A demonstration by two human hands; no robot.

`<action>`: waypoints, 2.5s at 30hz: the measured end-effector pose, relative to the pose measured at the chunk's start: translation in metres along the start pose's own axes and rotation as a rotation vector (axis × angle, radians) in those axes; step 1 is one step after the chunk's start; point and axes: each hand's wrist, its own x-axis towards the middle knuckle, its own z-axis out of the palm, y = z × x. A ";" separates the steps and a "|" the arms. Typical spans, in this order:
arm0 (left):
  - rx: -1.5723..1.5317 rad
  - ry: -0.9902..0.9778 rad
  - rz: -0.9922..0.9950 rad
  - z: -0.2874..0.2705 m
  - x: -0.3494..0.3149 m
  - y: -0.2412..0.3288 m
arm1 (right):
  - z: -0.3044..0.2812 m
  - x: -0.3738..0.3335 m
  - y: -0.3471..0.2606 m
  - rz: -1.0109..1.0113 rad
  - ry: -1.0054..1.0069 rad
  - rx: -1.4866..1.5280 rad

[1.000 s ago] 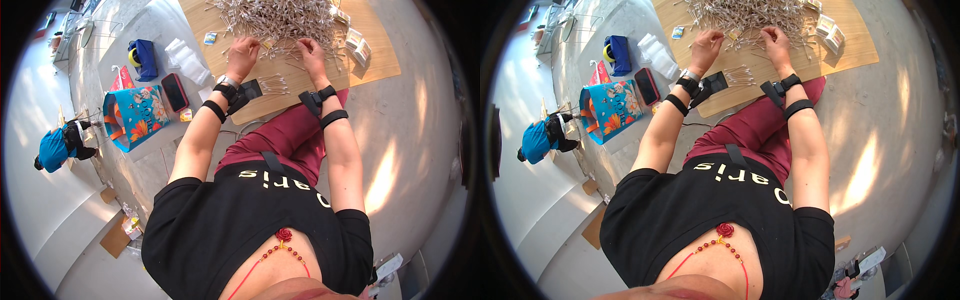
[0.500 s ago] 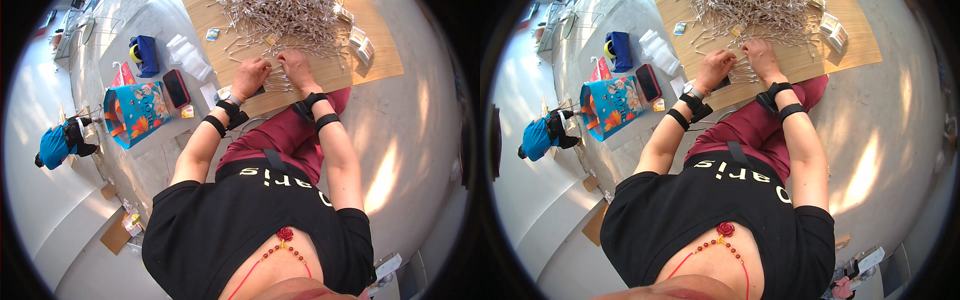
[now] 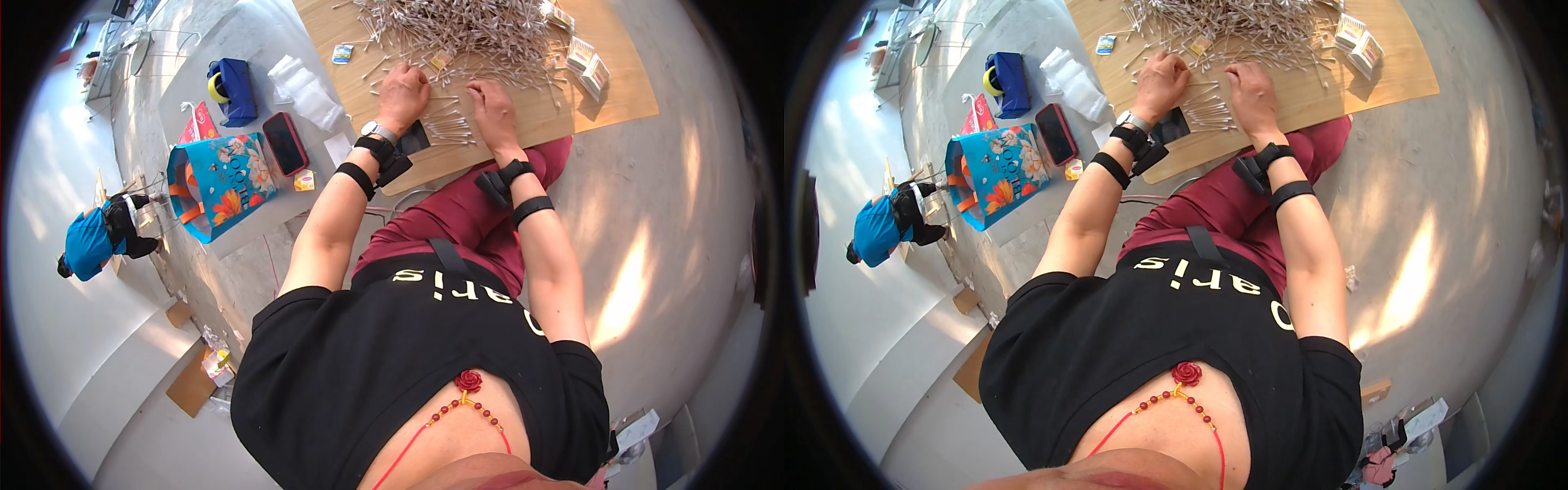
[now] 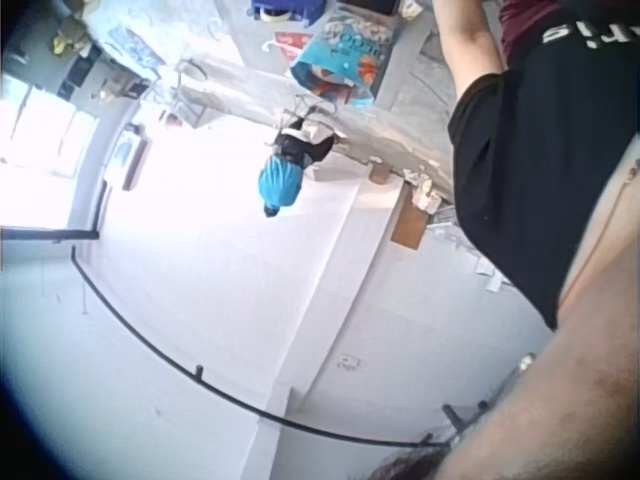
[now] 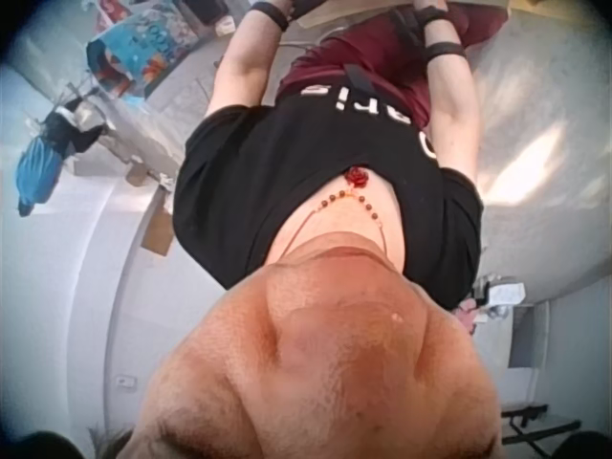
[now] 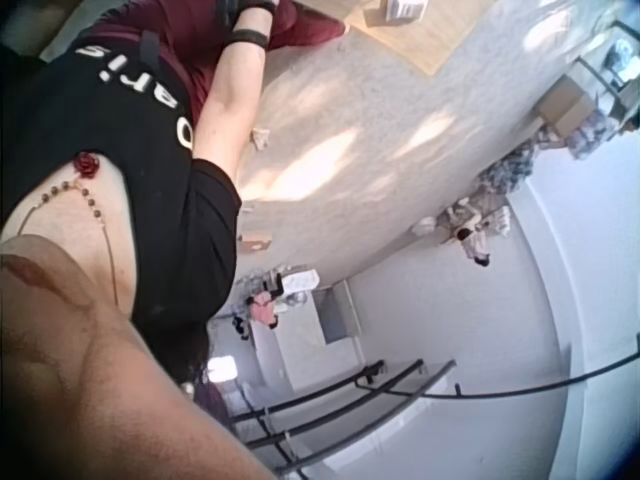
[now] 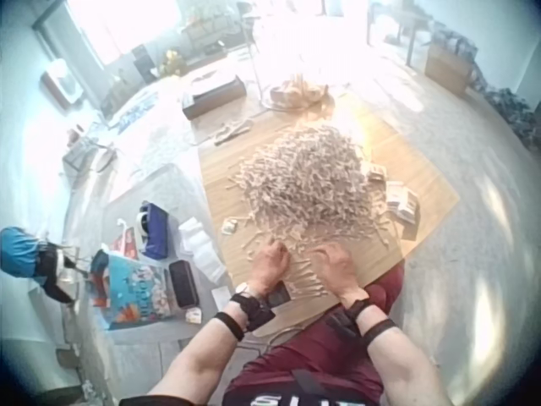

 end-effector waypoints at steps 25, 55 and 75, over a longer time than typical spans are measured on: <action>-0.103 -0.181 0.052 -0.013 -0.021 0.006 | -0.010 -0.056 -0.004 0.030 0.042 -0.091; 0.034 0.040 0.092 -0.001 -0.056 0.046 | -0.012 -0.060 -0.002 0.006 0.134 -0.048; 0.091 -0.006 0.136 -0.010 -0.060 0.048 | -0.010 -0.059 -0.002 0.040 0.120 -0.043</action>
